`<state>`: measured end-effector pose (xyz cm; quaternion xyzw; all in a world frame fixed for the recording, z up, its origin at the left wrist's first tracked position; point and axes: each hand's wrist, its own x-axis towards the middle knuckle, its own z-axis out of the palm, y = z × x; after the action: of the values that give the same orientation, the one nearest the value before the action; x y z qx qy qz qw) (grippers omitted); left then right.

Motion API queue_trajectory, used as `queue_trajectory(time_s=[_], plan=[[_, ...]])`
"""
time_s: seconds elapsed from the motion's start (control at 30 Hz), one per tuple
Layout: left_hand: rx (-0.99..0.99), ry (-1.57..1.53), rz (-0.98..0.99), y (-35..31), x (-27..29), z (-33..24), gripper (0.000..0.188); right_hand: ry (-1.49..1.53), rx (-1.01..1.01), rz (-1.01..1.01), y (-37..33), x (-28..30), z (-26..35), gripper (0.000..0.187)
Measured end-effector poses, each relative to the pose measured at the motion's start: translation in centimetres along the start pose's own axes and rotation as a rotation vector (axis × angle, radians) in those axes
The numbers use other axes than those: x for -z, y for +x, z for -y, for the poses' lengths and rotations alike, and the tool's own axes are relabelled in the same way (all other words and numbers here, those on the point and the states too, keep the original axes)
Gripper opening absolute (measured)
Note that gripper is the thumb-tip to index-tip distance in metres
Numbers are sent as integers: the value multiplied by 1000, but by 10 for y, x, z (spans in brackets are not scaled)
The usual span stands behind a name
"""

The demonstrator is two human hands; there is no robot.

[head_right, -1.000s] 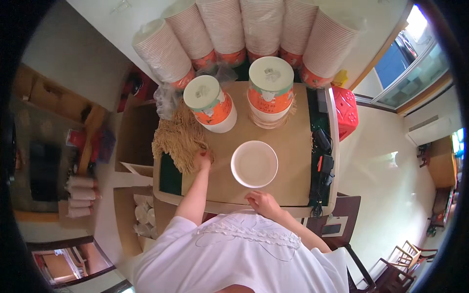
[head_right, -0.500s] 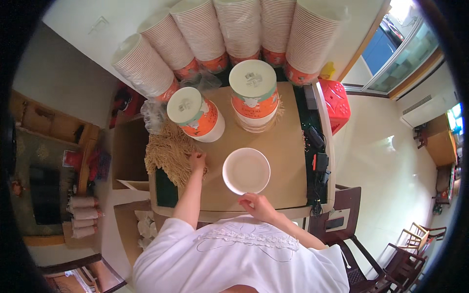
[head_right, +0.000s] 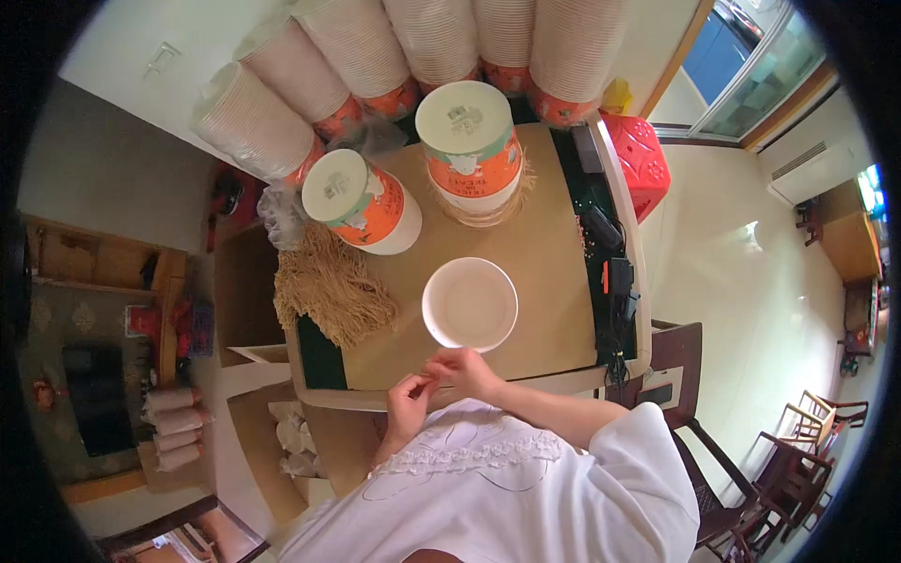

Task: Assembling and packaging large paper food containers and cups.

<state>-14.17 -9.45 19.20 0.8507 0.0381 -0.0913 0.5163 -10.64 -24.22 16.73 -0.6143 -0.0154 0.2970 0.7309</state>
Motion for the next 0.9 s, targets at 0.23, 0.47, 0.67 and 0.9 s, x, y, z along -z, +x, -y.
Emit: queue_trajectory(time_s=[0.23, 0.47, 0.67, 0.9], plan=[[20, 97, 94, -2, -2, 41, 8, 378, -98, -161, 4, 30, 57, 28], [114, 277, 189, -2, -3, 104, 14, 470, 117, -407, 12, 60, 60, 22], [95, 219, 325, 12, 2, 94, 20, 93, 113, -416, 5, 57, 64, 21], [172, -429, 108, 61, 5, 18, 17, -440, 257, -281, 13, 50, 40, 15]])
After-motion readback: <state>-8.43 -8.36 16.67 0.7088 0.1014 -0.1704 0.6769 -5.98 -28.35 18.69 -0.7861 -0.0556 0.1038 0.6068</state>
